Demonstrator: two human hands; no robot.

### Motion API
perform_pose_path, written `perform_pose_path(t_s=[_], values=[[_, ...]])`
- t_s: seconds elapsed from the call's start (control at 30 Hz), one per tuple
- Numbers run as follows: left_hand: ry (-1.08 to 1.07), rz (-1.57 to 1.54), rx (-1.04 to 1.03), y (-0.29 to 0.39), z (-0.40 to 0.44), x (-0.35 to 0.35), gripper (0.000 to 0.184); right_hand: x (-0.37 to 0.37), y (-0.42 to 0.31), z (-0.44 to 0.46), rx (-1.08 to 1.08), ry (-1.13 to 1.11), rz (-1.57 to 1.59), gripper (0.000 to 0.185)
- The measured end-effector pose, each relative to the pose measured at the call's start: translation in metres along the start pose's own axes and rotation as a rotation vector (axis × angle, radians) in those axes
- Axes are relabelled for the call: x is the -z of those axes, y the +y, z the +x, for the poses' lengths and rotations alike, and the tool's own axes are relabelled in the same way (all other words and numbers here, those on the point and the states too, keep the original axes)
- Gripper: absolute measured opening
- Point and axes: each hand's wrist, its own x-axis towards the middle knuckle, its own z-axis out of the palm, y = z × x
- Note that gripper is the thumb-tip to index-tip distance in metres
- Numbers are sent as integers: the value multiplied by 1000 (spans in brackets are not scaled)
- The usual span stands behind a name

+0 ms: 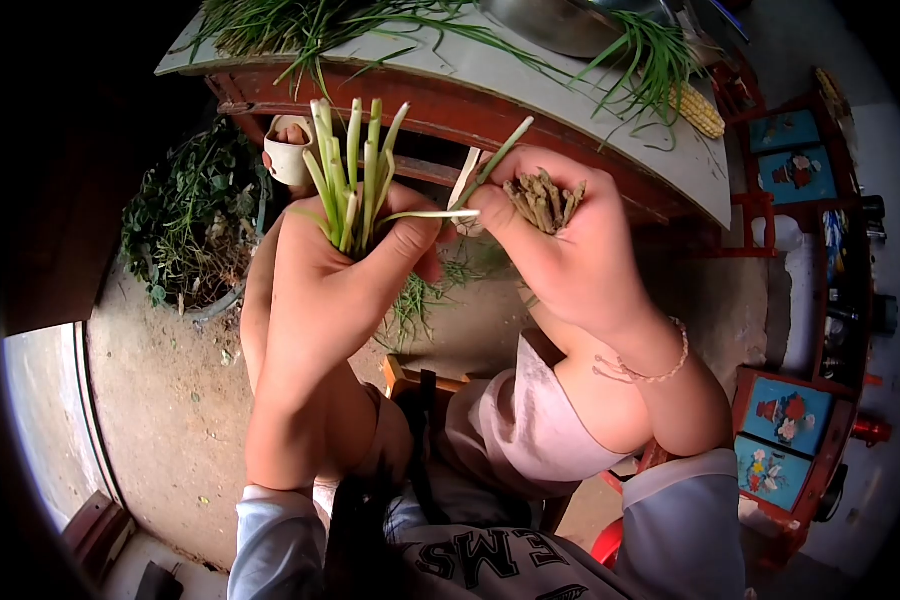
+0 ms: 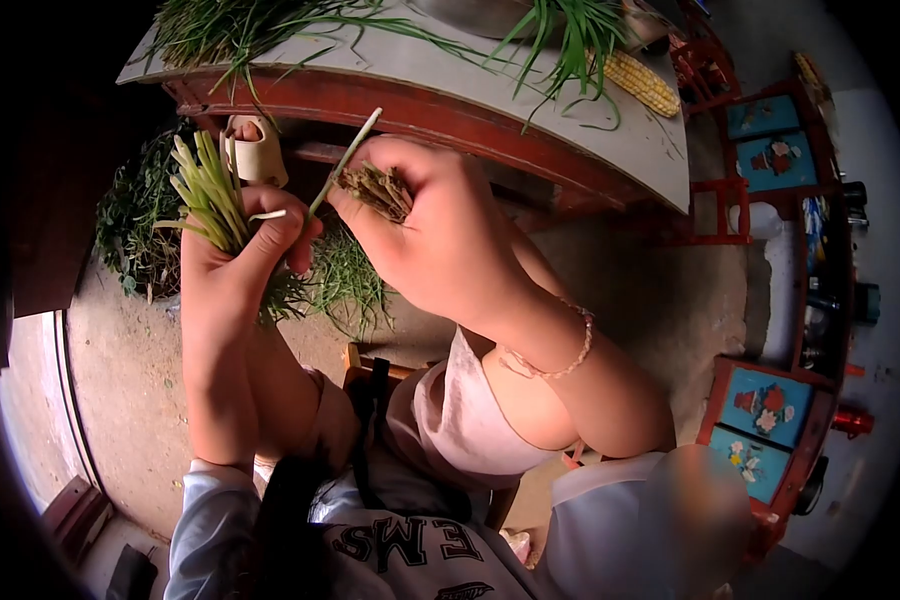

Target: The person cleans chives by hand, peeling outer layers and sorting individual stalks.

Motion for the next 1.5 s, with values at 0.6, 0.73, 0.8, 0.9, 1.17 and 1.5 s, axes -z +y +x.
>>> perform_pose_path(t_s=[0.6, 0.73, 0.8, 0.9, 1.17, 1.5], values=[[24, 79, 15, -7, 5, 0, 8, 3, 13, 2, -45, 10, 223, 9], [37, 63, 41, -6, 4, 0, 7, 2, 9, 1, -55, 27, 206, 9], [32, 76, 44, -3, 4, 1, 7, 4, 8, 1, -94, 20, 169, 8], [31, 75, 46, -3, 3, 2, 8, 4, 5, 0, -121, 33, 152, 8], [71, 146, -2, -3, 4, 10, 6, 9, 3, 0, -141, 60, 133, 8], [207, 107, -18, -5, 8, 23, 9, 29, 7, 6, -292, 115, 168, 6]])
